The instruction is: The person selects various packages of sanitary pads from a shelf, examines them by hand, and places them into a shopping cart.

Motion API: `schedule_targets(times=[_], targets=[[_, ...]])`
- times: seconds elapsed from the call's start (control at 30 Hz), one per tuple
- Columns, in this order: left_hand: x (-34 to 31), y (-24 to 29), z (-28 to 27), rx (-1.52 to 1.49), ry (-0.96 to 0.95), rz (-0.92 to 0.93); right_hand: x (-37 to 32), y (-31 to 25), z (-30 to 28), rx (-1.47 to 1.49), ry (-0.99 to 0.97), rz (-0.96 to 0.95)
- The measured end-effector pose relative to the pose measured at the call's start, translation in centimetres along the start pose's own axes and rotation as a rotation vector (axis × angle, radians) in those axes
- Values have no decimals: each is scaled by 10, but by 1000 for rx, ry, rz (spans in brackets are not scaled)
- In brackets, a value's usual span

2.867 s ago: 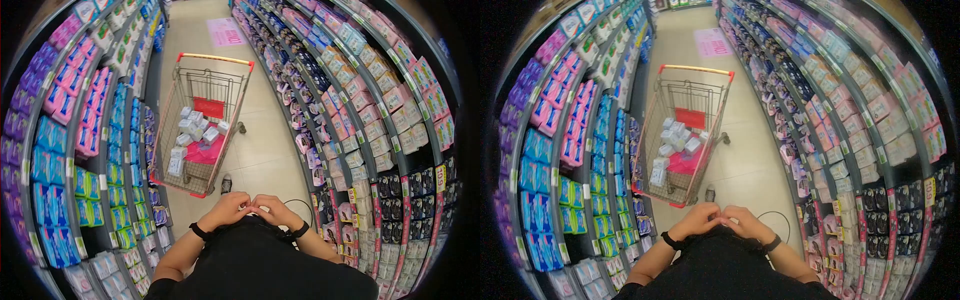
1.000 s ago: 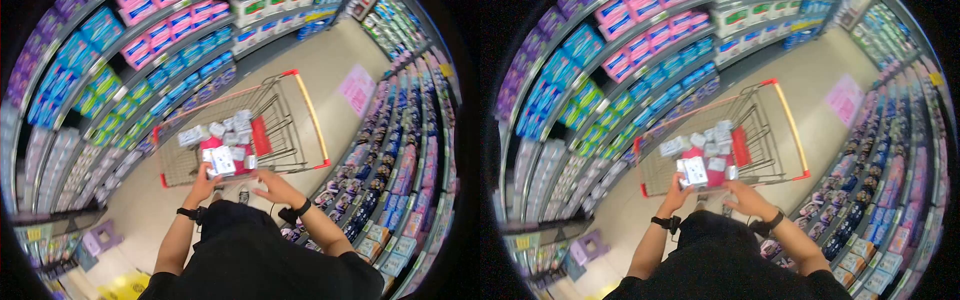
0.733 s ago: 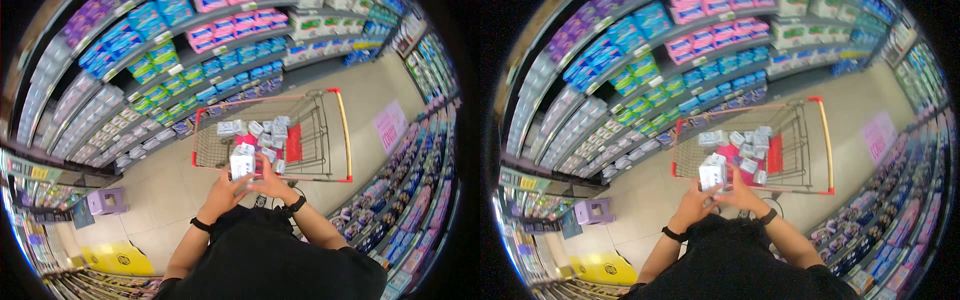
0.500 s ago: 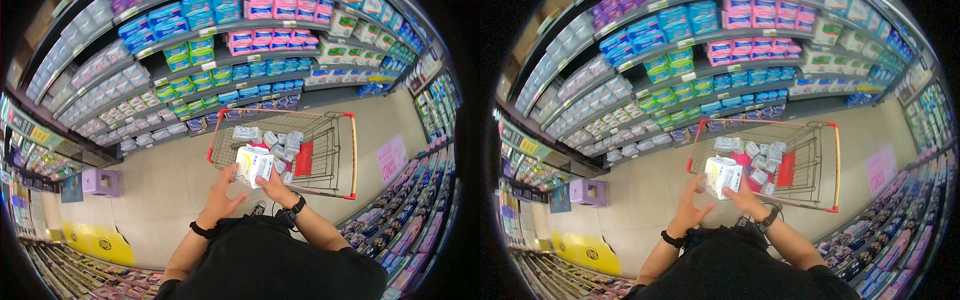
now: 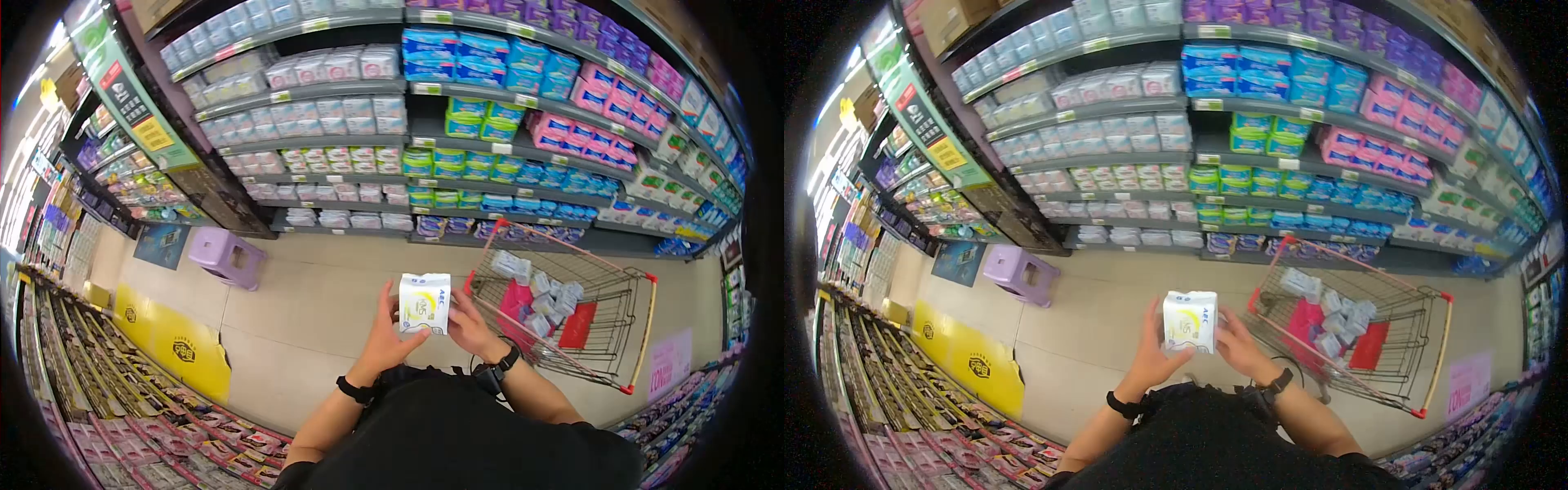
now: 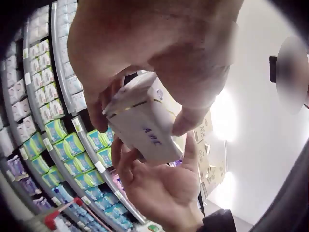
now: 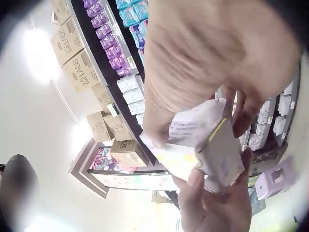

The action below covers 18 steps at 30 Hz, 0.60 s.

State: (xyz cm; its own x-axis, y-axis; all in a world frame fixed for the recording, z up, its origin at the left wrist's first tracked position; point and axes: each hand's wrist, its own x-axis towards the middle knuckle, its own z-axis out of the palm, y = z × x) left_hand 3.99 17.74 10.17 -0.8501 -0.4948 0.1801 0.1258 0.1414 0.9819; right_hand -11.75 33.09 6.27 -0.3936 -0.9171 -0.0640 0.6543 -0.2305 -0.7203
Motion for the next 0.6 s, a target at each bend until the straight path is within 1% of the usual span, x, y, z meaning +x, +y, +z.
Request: schedule_targets(times=[0.03,0.07,0.13,0.17,0.2,0.23,0.27,0.33,0.37,0.43,0.47,0.57,0.6], targets=[[-3,1,-11,-18,37,5,11,3,5,-6,-55,20],[-7,1,-22,-35,80,12,21,6,11,-124,-93,17],[-15,-12,-45,5,82,-18,47,14,26,-352,-189,-3],[-16,-17,-58,30,83,-32,58,20,34,-351,-197,-3],[-14,-16,-72,28,94,9,67,28,42,-348,-201,-5],[-13,-18,-83,21,130,14,76,32,54,-344,-200,-9],[-11,-21,-93,10,160,17,84,33,66,-344,-205,-49],[-4,-22,-108,-10,230,37,103,52,58,-139,-61,19],[0,-29,-115,-55,222,0,111,61,49,-42,15,57],[9,-43,-133,-146,209,-73,128,74,34,56,22,39],[14,-45,-137,-122,237,-43,140,78,27,109,23,32],[27,-45,-149,-71,336,5,167,73,41,-8,-77,77],[31,-51,-154,-75,373,3,177,73,43,71,-107,131]])
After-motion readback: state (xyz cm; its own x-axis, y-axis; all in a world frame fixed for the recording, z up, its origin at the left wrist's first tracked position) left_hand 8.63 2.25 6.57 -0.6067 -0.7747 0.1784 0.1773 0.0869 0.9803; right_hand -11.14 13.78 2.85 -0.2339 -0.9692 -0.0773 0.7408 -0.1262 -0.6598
